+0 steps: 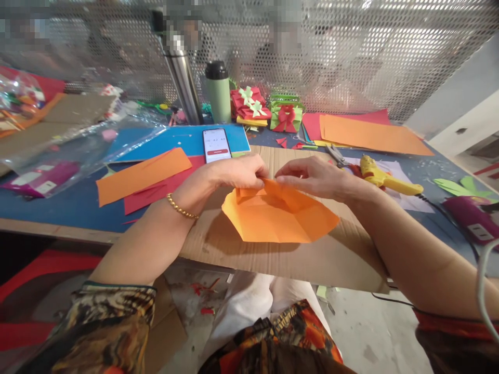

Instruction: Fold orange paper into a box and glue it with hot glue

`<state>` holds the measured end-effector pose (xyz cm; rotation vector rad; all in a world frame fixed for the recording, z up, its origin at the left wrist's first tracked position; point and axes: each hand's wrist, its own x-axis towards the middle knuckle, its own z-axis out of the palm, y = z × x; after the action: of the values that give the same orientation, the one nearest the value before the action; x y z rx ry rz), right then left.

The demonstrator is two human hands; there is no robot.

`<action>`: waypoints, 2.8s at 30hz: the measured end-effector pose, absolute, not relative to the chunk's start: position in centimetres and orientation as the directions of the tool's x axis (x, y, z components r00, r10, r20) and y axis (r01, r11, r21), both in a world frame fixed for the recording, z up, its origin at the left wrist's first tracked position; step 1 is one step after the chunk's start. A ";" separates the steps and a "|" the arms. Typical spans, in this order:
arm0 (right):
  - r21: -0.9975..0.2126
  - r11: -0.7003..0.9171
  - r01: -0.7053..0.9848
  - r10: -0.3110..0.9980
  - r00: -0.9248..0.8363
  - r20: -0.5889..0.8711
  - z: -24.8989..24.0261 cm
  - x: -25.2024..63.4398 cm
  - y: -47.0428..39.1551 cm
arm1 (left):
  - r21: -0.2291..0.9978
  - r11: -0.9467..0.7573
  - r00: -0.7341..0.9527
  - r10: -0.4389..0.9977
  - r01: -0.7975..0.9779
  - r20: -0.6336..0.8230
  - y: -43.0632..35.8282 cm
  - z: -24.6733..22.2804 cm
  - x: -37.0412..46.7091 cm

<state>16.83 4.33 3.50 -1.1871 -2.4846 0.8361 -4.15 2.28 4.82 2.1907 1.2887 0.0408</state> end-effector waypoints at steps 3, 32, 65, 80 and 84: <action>-0.557 0.496 0.666 0.757 -0.646 -0.099 3.4 16.8 4.1 | 0.488 -0.393 0.556 0.793 0.779 -0.250 2.2 4.7 -4.0; -0.211 0.610 0.764 0.717 -0.645 -0.263 5.1 16.3 1.8 | 0.520 -0.460 0.641 0.729 0.719 -0.242 2.0 4.7 -3.8; -0.247 0.660 0.709 0.712 -0.696 -0.096 5.0 17.2 2.3 | 0.546 -0.464 0.650 0.730 0.697 -0.211 2.1 4.1 -3.6; -0.325 0.621 0.713 0.739 -0.671 -0.059 4.5 16.8 2.4 | 0.484 -0.437 0.586 0.783 0.758 -0.209 0.9 4.7 -2.3; -0.291 0.667 0.686 0.708 -0.705 -0.038 4.4 17.2 2.6 | 0.542 -0.377 0.577 0.774 0.751 -0.260 1.0 4.8 -2.4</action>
<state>17.15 2.57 4.36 -1.1713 -2.7966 0.4391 -2.38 1.00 4.85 2.1847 1.2101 0.0480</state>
